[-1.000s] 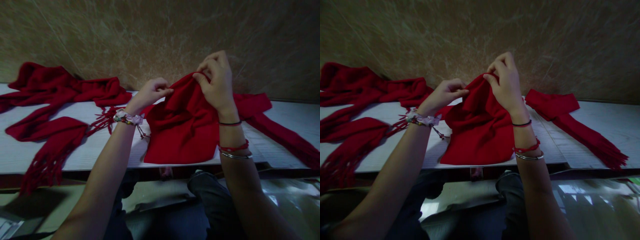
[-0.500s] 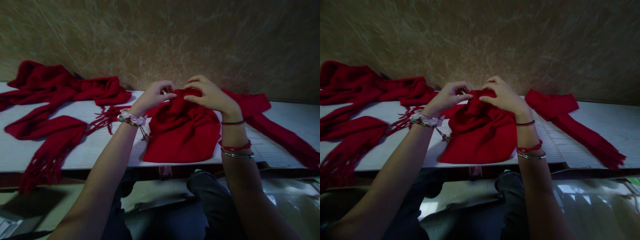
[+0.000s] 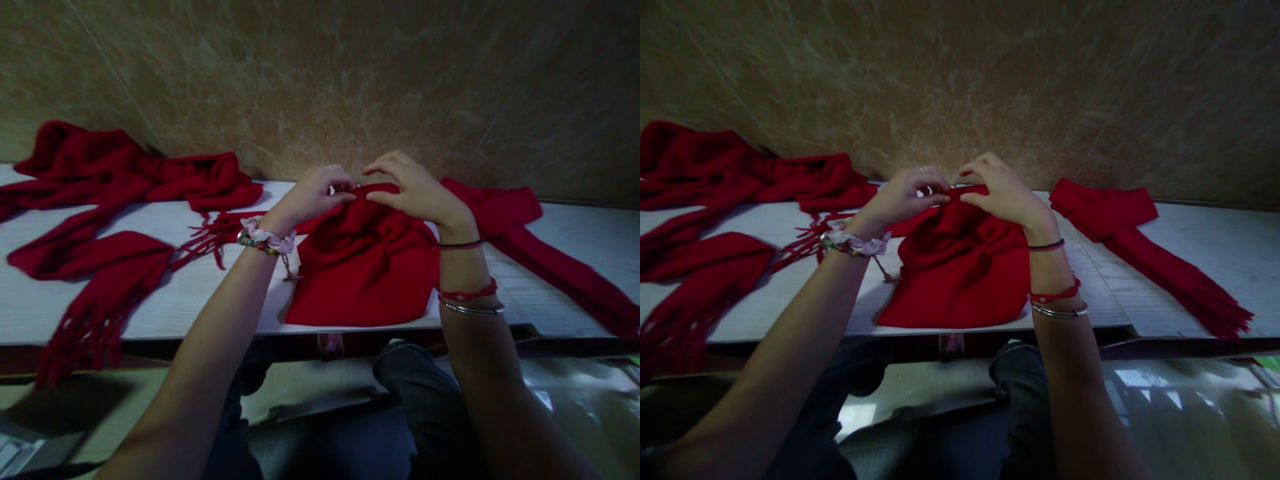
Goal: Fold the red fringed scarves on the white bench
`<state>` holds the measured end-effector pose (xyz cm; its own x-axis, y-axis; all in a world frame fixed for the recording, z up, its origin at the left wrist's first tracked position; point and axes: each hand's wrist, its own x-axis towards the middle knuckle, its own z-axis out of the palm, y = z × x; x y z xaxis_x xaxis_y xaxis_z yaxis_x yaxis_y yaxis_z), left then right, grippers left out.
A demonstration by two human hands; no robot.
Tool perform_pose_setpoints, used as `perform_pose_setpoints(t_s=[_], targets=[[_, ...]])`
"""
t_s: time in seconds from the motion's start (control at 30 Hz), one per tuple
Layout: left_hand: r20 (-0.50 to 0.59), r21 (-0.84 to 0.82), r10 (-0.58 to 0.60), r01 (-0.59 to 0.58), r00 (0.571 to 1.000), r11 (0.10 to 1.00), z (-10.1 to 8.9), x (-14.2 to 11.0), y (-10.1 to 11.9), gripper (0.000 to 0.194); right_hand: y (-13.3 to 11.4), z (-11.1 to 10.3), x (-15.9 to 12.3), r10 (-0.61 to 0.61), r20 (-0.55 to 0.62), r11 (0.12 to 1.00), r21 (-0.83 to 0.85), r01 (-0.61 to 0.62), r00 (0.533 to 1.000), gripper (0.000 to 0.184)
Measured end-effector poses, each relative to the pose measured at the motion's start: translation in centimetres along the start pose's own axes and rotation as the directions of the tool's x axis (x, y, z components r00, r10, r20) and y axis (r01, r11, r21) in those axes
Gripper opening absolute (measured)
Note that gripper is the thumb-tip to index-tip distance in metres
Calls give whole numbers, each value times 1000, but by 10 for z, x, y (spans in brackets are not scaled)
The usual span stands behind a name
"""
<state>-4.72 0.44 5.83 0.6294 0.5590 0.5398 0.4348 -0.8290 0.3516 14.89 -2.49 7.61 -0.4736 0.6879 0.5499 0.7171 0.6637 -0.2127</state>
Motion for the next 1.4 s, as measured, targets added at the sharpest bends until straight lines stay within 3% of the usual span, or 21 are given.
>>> perform_pose_setpoints(t_s=[0.17, 0.3, 0.53, 0.7, 0.83, 0.97, 1.07, 1.13, 1.2, 1.3, 1.33, 1.4], targets=[[19, 11, -2, 2, 1000, 1000, 1, 0, 2, 10, 12, 5, -2, 26, 76, 1000, -9, -25, 997, 8], [46, 34, -49, 48, 998, 998, 4, 1, -4, 13, 13, -3, -1, 70, -36, 997, -5, -71, 997, 10], [194, -76, -93, 110, 976, 991, 7, 0, -8, 24, -9, -11, 2, 111, -162, 993, 43, -106, 980, 12], [199, -312, -43, 105, 979, 944, 6, -3, -3, 24, -21, -28, -1, 175, -341, 983, 107, -147, 924, 14], [236, -454, -5, 115, 972, 883, 11, -4, 5, 18, -29, -38, -6, 173, -280, 984, 8, -178, 944, 9], [282, -420, -53, 173, 958, 891, 12, -3, 4, 18, -33, -39, -6, 193, -308, 973, -62, -222, 932, 9], [223, -359, -150, 224, 963, 906, 7, -3, -3, 14, -28, -40, -6, 246, -343, 956, -70, -286, 907, 9], [140, -312, -206, 240, 969, 919, 5, -3, -8, 11, -22, -41, -8, 307, -244, 943, -56, -329, 920, 6], [46, -274, -239, 242, 970, 931, 4, -2, -11, 9, -15, -40, -10, 320, -3, 947, -38, -319, 948, 3], [-64, -243, -263, 240, 963, 940, 5, -1, -13, 9, -9, -34, -13, 227, 333, 971, -5, -240, 915, 4], [-95, -236, -271, 243, 958, 941, 5, 0, -14, 9, -9, -32, -13, 203, 371, 975, 3, -220, 906, 5], [-134, -225, -287, 253, 949, 941, 4, 0, -17, 10, -10, -30, -12, 200, 318, 977, 9, -214, 927, 8]])
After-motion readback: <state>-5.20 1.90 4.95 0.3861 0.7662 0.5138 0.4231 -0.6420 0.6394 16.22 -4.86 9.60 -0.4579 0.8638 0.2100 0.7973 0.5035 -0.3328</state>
